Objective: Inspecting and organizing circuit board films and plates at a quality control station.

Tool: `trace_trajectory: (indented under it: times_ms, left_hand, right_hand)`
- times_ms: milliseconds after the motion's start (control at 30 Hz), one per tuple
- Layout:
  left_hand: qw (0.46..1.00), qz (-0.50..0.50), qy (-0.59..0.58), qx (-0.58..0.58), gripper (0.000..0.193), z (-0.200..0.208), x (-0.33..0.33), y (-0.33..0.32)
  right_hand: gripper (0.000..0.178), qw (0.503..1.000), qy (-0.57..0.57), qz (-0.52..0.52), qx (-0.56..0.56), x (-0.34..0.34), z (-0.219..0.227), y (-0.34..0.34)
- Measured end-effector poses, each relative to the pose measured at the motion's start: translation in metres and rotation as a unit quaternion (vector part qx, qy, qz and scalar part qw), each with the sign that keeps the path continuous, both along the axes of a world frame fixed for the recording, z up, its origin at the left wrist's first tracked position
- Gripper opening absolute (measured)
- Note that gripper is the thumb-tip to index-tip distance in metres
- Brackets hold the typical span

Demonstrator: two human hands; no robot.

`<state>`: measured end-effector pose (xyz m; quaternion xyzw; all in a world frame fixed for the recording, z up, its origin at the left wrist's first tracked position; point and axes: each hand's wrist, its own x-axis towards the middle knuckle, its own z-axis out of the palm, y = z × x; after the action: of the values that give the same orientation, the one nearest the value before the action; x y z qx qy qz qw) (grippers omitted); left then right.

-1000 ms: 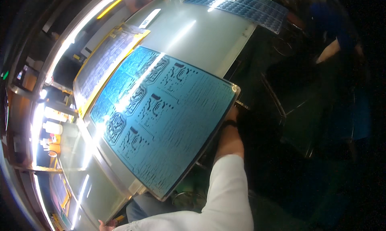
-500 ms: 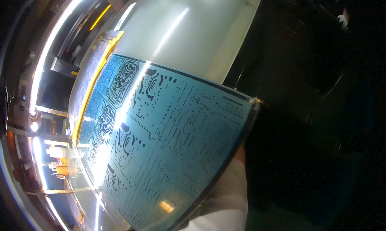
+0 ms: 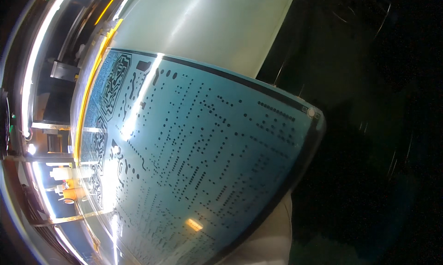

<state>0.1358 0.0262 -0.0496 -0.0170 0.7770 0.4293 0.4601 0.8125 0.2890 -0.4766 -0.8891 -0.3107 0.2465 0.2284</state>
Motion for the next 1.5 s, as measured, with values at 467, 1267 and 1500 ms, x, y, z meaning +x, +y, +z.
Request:
trace_trajectory:
  times_ms: [467, 1267, 1500]
  left_hand:
    - [1.0, 0.002, 0.002, 0.001, 0.045, 0.002, -0.004, -0.002]
    - [1.0, 0.0, -0.015, -0.01, 0.044, 0.003, -0.013, -0.011]
    - [0.999, 0.004, -0.032, 0.024, 0.043, 0.008, -0.042, -0.043]
  right_hand:
    - [0.022, 1.0, -0.002, 0.013, -0.004, -0.003, 0.008, 0.003]
    - [0.02, 1.0, -0.02, -0.014, 0.017, 0.024, 0.034, -0.022]
    - [0.02, 0.99, 0.035, -0.085, 0.108, 0.008, 0.165, -0.182]
